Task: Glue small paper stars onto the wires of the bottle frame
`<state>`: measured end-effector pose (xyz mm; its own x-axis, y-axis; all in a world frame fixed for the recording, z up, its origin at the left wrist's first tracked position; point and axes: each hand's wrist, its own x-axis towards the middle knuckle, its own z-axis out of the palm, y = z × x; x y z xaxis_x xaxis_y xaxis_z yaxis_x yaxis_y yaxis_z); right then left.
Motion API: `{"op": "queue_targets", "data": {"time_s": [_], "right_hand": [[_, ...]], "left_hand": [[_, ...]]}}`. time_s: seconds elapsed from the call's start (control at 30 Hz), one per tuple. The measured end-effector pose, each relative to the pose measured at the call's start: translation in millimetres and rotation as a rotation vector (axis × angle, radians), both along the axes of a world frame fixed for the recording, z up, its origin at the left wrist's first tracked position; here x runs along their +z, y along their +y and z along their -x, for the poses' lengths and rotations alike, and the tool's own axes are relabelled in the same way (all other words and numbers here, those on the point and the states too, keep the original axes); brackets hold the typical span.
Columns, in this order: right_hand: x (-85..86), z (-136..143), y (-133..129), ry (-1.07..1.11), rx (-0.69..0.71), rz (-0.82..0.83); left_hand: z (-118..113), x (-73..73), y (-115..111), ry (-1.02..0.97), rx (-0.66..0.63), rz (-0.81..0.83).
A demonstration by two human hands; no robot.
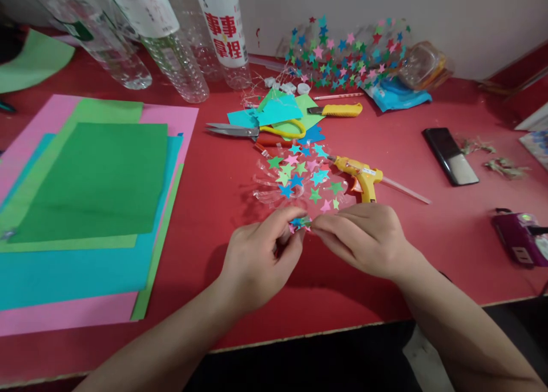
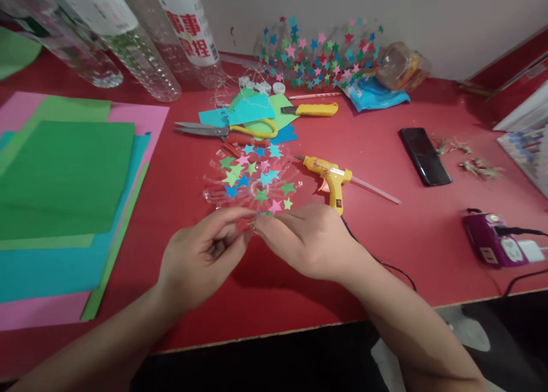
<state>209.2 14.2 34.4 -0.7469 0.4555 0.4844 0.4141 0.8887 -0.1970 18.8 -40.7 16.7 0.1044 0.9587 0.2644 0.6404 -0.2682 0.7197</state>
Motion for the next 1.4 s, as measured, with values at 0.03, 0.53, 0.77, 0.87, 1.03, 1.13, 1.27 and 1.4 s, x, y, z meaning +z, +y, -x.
{"op": "queue_targets", "data": {"time_s": [0.03,0.53,0.77,0.87,1.03,1.13,1.27,1.4], "right_hand": [[-0.3,-0.3,-0.3,0.000,-0.002,-0.004],[-5.2,0.0,-1.4,0.001,-0.006,-0.018],[-5.0,4.8,-2.5,-0.001,-0.062,-0.022],[-5.7,6.7,-4.2,-0.001,-0.094,-0.034],[-7.0,9.5,-6.7,0.016,-0.147,-0.038],[-7.0,11.6,-7.8,0.024,-0.154,-0.034],[-6.5,14.8,-8.6,0.067,-0.177,-0.014],[-7.0,16.8,-8.9,0.081,-0.198,0.007]], "left_hand": [[-0.1,-0.2,-0.1,-0.007,-0.006,-0.007],[-1.1,-0.2,0.3,-0.007,-0.038,-0.035],[-3.0,2.6,0.0,-0.045,-0.022,0.019],[-4.4,3.5,-0.6,-0.093,0.008,0.046],[-5.3,3.9,-0.2,-0.192,0.052,0.119],[-5.3,3.8,0.0,-0.236,0.066,0.164],[-5.4,3.2,0.1,-0.293,0.084,0.229],[-5.3,2.5,0.7,-0.324,0.086,0.262]]}}
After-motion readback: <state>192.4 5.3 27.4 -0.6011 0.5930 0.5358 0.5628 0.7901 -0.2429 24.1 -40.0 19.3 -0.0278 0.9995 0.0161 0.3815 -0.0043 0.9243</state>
